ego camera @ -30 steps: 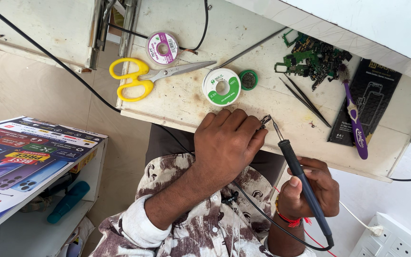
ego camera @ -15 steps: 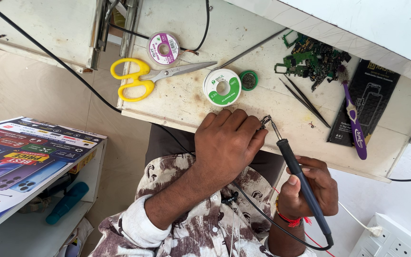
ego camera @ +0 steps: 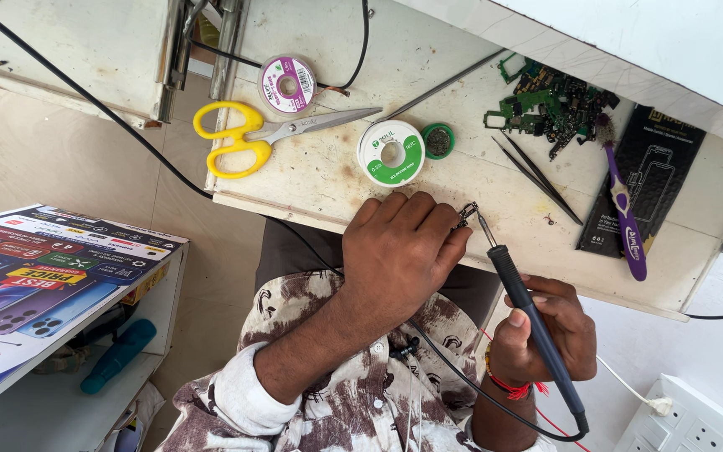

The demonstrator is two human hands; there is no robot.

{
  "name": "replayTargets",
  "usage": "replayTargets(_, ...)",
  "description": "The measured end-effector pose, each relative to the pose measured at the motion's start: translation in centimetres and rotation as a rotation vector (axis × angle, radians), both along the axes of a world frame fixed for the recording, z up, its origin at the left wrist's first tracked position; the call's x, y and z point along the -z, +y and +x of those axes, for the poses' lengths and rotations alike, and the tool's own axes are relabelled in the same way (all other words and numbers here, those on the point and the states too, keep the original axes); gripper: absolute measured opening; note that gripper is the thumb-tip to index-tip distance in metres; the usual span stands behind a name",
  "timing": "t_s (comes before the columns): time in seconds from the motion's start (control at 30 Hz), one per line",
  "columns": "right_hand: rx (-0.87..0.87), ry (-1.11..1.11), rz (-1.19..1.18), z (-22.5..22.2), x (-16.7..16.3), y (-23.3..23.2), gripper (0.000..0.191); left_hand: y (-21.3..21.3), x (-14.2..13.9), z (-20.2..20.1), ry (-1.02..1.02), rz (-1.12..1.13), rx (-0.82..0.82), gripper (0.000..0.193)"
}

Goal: The person sits at a repair workbench holding a soldering iron and solders small components onto a disassembled phone circuit board, repositioning the board by hand between solder touches and using tweezers to handle small parts.

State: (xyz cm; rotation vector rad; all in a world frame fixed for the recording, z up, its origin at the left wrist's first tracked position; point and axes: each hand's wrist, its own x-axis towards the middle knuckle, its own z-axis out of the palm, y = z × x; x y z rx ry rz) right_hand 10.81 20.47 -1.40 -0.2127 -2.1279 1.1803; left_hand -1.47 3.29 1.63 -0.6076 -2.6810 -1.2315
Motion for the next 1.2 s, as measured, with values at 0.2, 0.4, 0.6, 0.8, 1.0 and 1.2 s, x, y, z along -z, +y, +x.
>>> replayTargets(0.2,0.032,0.029,-0.043,0.03,0.12,-0.23,0.05,-0.02,0.01,0.01,-0.002,0.001,0.003,0.023)
replayTargets(0.4,0.05,0.055,-0.07,-0.14,0.17,-0.06,0.05,0.03,0.09,0.0,-0.007,-0.005,0.01,0.024)
replayTargets(0.6,0.115,0.148,-0.181,-0.27,0.27,0.36,0.044,0.01,0.0,0.04,-0.015,-0.004,0.005,0.025)
replayTargets(0.8,0.115,0.158,-0.175,-0.36,0.65,0.54,0.045,0.04,-0.12,-0.03,-0.029,0.017,0.0,0.025)
replayTargets(1.0,0.116,0.184,-0.187,-0.45,0.73,0.53,0.044,0.02,-0.2,-0.03,-0.026,0.037,0.013,0.022)
replayTargets(1.2,0.118,0.221,-0.21,-0.54,0.79,0.53,0.043,-0.4,-0.67,-0.11,0.032,0.105,0.07,0.017)
